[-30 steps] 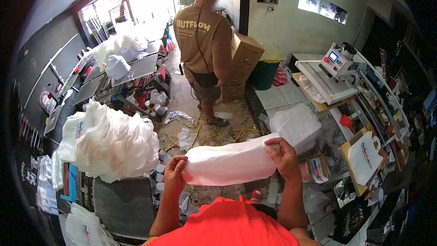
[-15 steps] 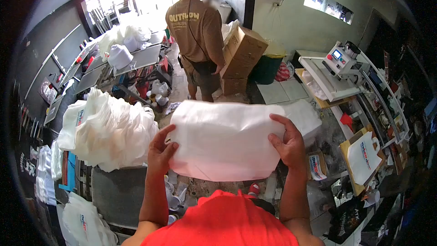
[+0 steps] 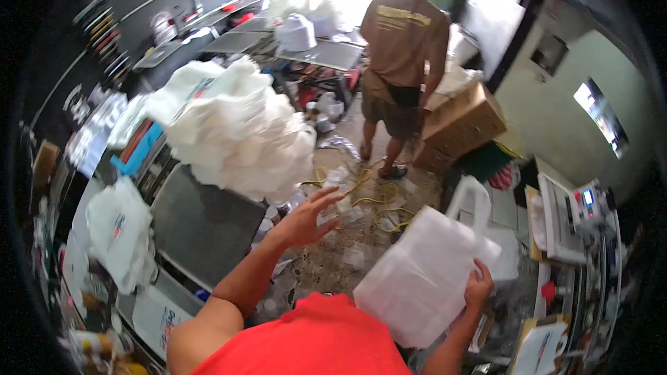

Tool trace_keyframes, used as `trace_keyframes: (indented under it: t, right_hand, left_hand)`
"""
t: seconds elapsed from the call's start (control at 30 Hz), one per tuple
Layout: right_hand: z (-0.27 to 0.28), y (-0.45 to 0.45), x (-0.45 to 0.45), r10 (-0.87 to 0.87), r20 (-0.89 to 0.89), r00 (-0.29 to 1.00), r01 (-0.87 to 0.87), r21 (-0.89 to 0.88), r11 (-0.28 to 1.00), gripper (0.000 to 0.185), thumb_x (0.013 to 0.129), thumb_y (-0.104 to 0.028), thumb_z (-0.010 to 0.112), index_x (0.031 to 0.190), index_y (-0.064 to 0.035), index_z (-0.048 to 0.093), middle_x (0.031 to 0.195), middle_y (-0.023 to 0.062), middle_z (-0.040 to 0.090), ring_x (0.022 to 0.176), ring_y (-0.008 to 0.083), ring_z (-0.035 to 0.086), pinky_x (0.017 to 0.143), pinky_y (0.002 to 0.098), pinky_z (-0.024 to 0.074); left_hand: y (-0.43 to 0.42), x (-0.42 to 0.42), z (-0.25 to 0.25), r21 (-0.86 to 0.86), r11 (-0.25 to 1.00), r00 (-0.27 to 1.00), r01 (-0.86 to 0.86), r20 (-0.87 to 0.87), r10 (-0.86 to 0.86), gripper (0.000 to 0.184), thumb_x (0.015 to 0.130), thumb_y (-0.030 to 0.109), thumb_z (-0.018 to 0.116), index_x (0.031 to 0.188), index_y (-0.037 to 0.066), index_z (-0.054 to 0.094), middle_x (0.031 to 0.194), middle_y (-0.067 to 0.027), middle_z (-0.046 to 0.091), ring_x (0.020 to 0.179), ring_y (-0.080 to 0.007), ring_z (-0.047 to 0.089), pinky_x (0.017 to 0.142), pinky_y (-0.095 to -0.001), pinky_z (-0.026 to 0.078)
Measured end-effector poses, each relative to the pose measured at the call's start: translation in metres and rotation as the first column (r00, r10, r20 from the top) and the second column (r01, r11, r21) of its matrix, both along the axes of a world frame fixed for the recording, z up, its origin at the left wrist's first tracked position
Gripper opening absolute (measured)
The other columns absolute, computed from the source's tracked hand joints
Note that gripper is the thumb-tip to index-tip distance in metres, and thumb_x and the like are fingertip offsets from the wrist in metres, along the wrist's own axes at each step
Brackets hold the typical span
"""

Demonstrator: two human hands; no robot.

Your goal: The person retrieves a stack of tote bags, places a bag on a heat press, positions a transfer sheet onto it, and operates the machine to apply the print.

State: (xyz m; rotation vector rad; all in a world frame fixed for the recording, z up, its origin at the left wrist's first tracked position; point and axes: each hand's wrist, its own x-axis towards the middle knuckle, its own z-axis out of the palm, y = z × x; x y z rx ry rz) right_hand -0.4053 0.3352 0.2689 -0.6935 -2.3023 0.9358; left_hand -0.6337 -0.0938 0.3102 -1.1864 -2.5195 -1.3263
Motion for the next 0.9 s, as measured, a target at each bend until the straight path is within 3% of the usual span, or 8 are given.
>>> trace_keyframes:
  t: [0.2, 0.27, 0.4, 0.47, 0.53, 0.67, 0.8, 0.9]
  right_hand:
    - [-0.074, 0.022, 0.019, -0.058, 0.209, 0.976, 0.029, 0.141, 0.990, 0.033, 0.085, -0.009, 0.056, 0.115, -0.0022, 0.068, 0.112, 0.0192, 0.069, 0.106, 0.0328, 0.065, 0.093, 0.0400, 0.0496]
    - [-0.109, 0.029, 0.022, -0.028, 0.351, 0.936, -0.035, 0.171, 0.985, 0.037, 0.082, -0.016, 0.059, 0.115, -0.0023, 0.068, 0.112, 0.0211, 0.068, 0.106, 0.0347, 0.065, 0.094, 0.0412, 0.0489]
    - [-0.205, 0.065, 0.051, 0.027, 0.517, 0.856, -0.052, 0.033, 0.998, 0.044, 0.078, -0.021, 0.062, 0.117, -0.0009, 0.067, 0.115, 0.0234, 0.066, 0.111, 0.0360, 0.062, 0.100, 0.0415, 0.0455]
    - [-0.234, 0.075, 0.070, -0.017, 0.674, 0.739, 0.060, -0.040, 0.997, 0.045, 0.077, -0.023, 0.062, 0.116, -0.0001, 0.066, 0.118, 0.0231, 0.065, 0.114, 0.0364, 0.060, 0.101, 0.0415, 0.0447]
    - [-0.265, 0.096, 0.086, 0.017, 0.924, 0.382, -0.067, 0.009, 0.998, 0.042, 0.078, -0.021, 0.059, 0.115, -0.0011, 0.066, 0.120, 0.0222, 0.064, 0.115, 0.0360, 0.059, 0.100, 0.0416, 0.0447]
    - [-0.299, 0.110, 0.089, 0.070, 0.958, 0.280, 0.073, -0.094, 0.993, 0.040, 0.080, -0.022, 0.057, 0.112, 0.0006, 0.066, 0.113, 0.0220, 0.065, 0.108, 0.0360, 0.060, 0.095, 0.0416, 0.0465]
    - [-0.327, 0.140, 0.046, 0.101, 0.943, 0.318, 0.194, -0.169, 0.966, 0.038, 0.082, -0.024, 0.056, 0.108, 0.0024, 0.065, 0.106, 0.0219, 0.066, 0.101, 0.0359, 0.062, 0.090, 0.0417, 0.0482]
    - [-0.339, 0.160, -0.007, 0.057, 0.929, 0.365, 0.361, -0.198, 0.911, 0.037, 0.084, -0.025, 0.055, 0.106, 0.0037, 0.065, 0.101, 0.0218, 0.067, 0.095, 0.0359, 0.064, 0.086, 0.0417, 0.0496]
  left_hand:
    - [-0.055, -0.016, -0.008, -0.008, 0.959, 0.955, -0.282, 0.093, 0.281, 0.045, 0.085, 0.013, 0.070, 0.128, 0.008, 0.057, 0.127, -0.0150, 0.060, 0.114, -0.0322, 0.060, 0.098, -0.0398, 0.048]
    - [-0.056, -0.006, -0.020, 0.049, 0.959, 0.954, -0.280, 0.126, 0.272, 0.044, 0.086, 0.015, 0.070, 0.127, 0.008, 0.057, 0.118, -0.0159, 0.065, 0.107, -0.0319, 0.063, 0.094, -0.0398, 0.050]
    - [-0.043, 0.010, -0.096, -0.273, 0.957, 0.939, -0.098, 0.292, 0.179, 0.046, 0.090, 0.030, 0.063, 0.128, 0.007, 0.056, 0.120, -0.0176, 0.064, 0.109, -0.0343, 0.062, 0.095, -0.0415, 0.049]
    - [-0.031, 0.030, -0.143, -0.326, 0.944, 0.956, -0.052, 0.258, 0.142, 0.048, 0.087, 0.032, 0.065, 0.127, 0.007, 0.058, 0.122, -0.0195, 0.062, 0.114, -0.0352, 0.059, 0.097, -0.0426, 0.048]
    - [-0.021, 0.051, -0.153, -0.393, 0.920, 0.914, -0.010, 0.369, 0.167, 0.049, 0.086, 0.033, 0.064, 0.128, 0.008, 0.058, 0.122, -0.0194, 0.063, 0.113, -0.0354, 0.059, 0.096, -0.0433, 0.048]
    - [-0.013, 0.081, -0.209, -0.484, 0.869, 0.755, 0.107, 0.608, 0.246, 0.049, 0.081, 0.032, 0.066, 0.124, 0.009, 0.061, 0.117, -0.0183, 0.066, 0.109, -0.0366, 0.062, 0.093, -0.0459, 0.050]
    - [-0.028, 0.097, -0.226, -0.661, 0.750, 0.712, 0.025, 0.538, 0.451, 0.047, 0.078, 0.033, 0.066, 0.118, 0.009, 0.065, 0.114, -0.0180, 0.067, 0.106, -0.0366, 0.063, 0.089, -0.0468, 0.052]
    - [-0.045, 0.105, -0.268, -0.596, 0.740, 0.637, -0.312, 0.446, 0.628, 0.036, 0.074, 0.032, 0.065, 0.101, 0.008, 0.072, 0.101, -0.0174, 0.071, 0.095, -0.0355, 0.067, 0.081, -0.0469, 0.054]
